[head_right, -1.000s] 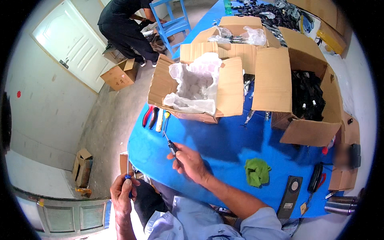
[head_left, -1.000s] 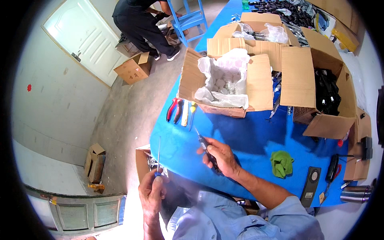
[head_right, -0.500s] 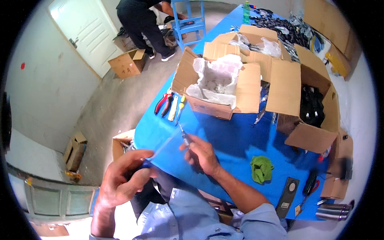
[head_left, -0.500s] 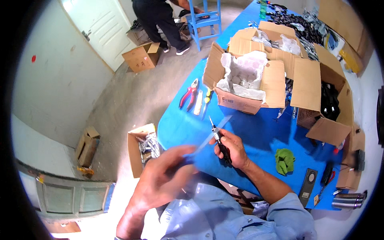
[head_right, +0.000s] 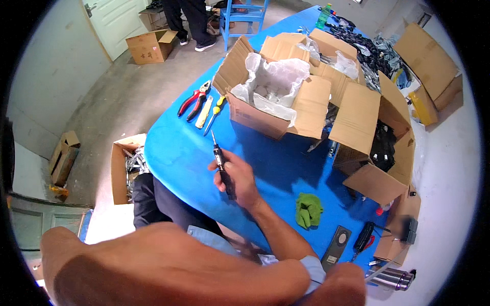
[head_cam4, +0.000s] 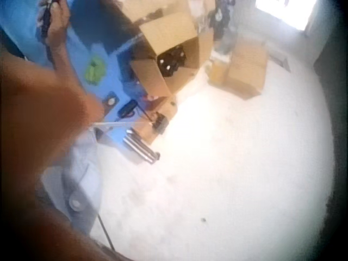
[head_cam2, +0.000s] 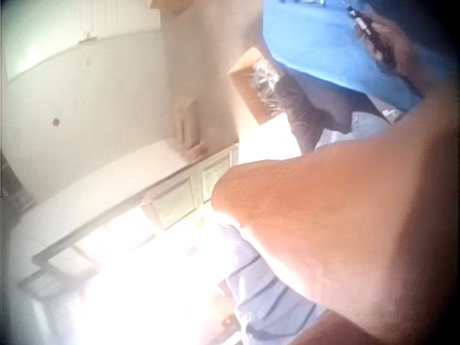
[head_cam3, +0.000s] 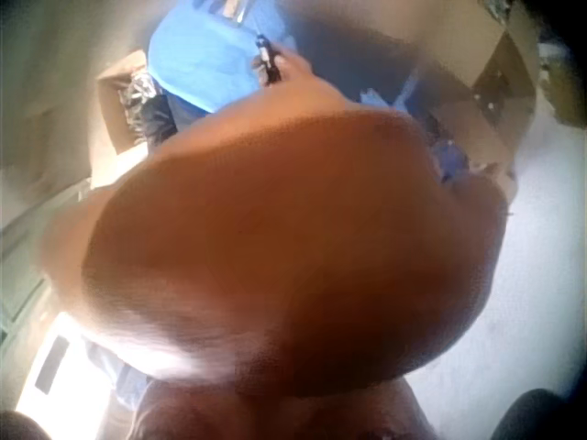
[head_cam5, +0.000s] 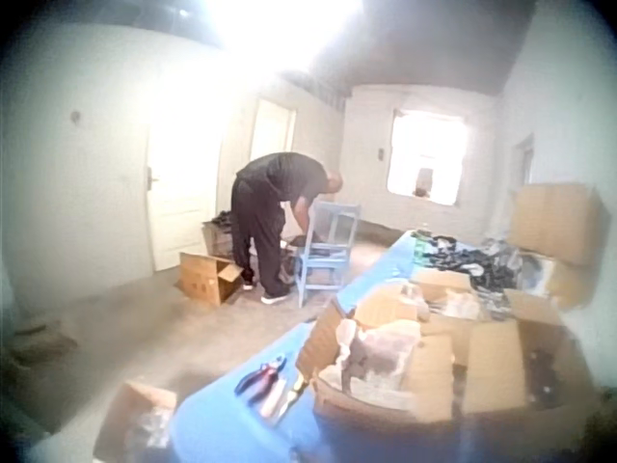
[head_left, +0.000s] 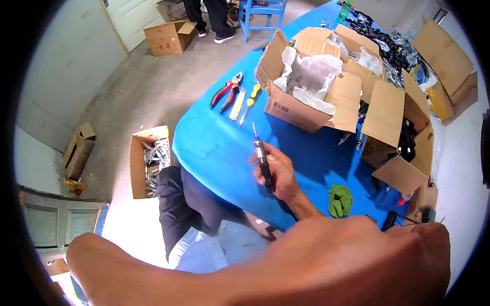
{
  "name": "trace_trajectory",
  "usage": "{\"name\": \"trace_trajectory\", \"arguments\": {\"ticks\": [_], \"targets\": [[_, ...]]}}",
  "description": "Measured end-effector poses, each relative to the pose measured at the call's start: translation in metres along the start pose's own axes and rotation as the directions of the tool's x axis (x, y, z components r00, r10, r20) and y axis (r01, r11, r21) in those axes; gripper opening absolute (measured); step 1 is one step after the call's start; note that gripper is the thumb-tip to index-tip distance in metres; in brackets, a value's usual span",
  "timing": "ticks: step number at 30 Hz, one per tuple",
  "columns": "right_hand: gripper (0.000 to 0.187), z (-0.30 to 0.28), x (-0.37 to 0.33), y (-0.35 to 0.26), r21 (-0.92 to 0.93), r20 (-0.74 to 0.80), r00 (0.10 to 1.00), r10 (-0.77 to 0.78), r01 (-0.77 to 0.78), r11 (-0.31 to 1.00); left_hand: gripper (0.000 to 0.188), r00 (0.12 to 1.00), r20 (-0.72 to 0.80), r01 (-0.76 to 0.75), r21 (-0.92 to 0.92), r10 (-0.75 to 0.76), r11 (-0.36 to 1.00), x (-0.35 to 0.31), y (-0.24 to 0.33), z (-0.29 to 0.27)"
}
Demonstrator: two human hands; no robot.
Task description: The person uses a screwdriver to pick up metal screws from a cardboard box and inserts them into a black plastic component held in their other hand. They repeat this process multiple times, retrieving screws from the box and placing them into the component on a blue workbench.
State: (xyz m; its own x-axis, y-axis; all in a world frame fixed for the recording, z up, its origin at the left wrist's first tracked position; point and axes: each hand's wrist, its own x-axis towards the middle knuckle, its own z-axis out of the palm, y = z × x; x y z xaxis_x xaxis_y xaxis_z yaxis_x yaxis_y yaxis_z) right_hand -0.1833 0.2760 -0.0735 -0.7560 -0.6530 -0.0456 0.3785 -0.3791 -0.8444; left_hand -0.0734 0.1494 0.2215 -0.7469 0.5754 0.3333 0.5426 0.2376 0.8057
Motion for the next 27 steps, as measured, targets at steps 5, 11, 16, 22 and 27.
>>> {"name": "trace_trajectory", "arguments": {"ticks": [5,11,16,22,27], "targets": [[0.049,0.002,-0.001,-0.002,0.021,-0.001,0.999,0.033,-0.033,0.999,0.044,0.965,-0.157,0.201,-0.085,-0.212,0.976,-0.016,0.009,-0.007],[0.046,-0.011,-0.005,-0.006,-0.017,-0.013,1.0,-0.008,0.008,1.0,0.043,0.651,-0.378,0.547,-0.367,-0.658,0.752,-0.084,-0.038,-0.013],[0.044,-0.003,0.008,0.012,0.145,-0.026,1.0,0.015,-0.011,0.989,0.044,0.469,-0.519,0.562,-0.449,-0.714,0.695,-0.143,-0.055,0.004],[0.04,-0.001,0.009,0.004,0.2,-0.074,0.996,0.05,-0.035,0.979,0.046,0.433,-0.62,0.523,-0.42,-0.655,0.742,-0.176,-0.063,0.012],[0.039,-0.004,0.01,0.004,0.271,-0.078,0.995,0.057,-0.034,0.962,0.046,0.394,-0.63,0.536,-0.434,-0.67,0.724,-0.174,-0.065,0.014]]}}
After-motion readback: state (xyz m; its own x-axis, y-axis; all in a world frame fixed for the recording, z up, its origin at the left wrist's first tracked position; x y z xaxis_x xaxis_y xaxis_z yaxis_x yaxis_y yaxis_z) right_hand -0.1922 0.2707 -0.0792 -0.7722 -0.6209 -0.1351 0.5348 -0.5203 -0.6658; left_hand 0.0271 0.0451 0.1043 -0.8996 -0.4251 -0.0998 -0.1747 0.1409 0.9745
